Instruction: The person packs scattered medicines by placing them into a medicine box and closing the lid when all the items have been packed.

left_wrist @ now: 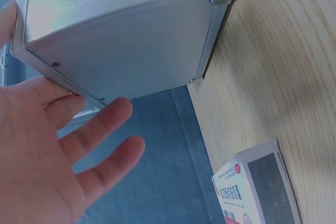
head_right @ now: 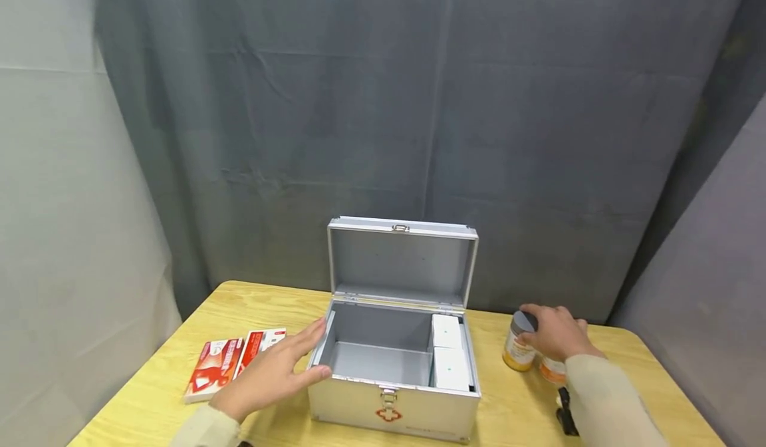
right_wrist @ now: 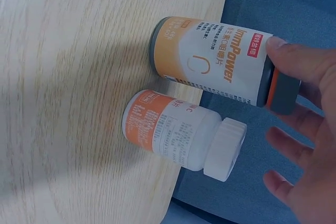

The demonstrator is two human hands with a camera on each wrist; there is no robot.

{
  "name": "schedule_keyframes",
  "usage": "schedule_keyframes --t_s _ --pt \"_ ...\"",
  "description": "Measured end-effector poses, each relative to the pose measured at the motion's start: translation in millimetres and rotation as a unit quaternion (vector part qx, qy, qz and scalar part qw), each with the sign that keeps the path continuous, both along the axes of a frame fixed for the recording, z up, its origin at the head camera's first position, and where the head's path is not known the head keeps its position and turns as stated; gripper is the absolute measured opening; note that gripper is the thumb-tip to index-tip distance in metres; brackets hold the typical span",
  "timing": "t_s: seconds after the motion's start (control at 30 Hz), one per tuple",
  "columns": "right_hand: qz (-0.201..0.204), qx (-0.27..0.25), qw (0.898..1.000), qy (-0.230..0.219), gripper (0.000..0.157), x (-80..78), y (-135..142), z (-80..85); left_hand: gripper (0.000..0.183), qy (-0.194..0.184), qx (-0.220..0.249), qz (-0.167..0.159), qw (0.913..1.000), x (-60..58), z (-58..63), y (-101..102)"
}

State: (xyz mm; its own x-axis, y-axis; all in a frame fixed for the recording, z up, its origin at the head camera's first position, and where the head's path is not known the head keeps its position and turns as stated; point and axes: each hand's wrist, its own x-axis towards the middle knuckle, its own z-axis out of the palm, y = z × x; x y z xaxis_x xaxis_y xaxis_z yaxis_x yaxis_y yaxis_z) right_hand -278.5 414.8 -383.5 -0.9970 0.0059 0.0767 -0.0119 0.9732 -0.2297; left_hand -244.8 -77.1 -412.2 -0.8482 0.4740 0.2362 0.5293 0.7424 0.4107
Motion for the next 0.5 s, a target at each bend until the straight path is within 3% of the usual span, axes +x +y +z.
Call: schedule_keyframes --t_s 0.27,0.5 --pt "0.016 0.001 1.0 0.003 0.071 -6.9 -4.8 3.2 0.082 -0.001 0.005 0.01 0.9999 2.0 3.0 -5.6" --pt "0.016 -0.002 1.0 -0.007 0.069 -3.2 -1.9 3.8 0.081 -0.006 0.0 -0.003 1.0 -0.4 2.6 -1.5"
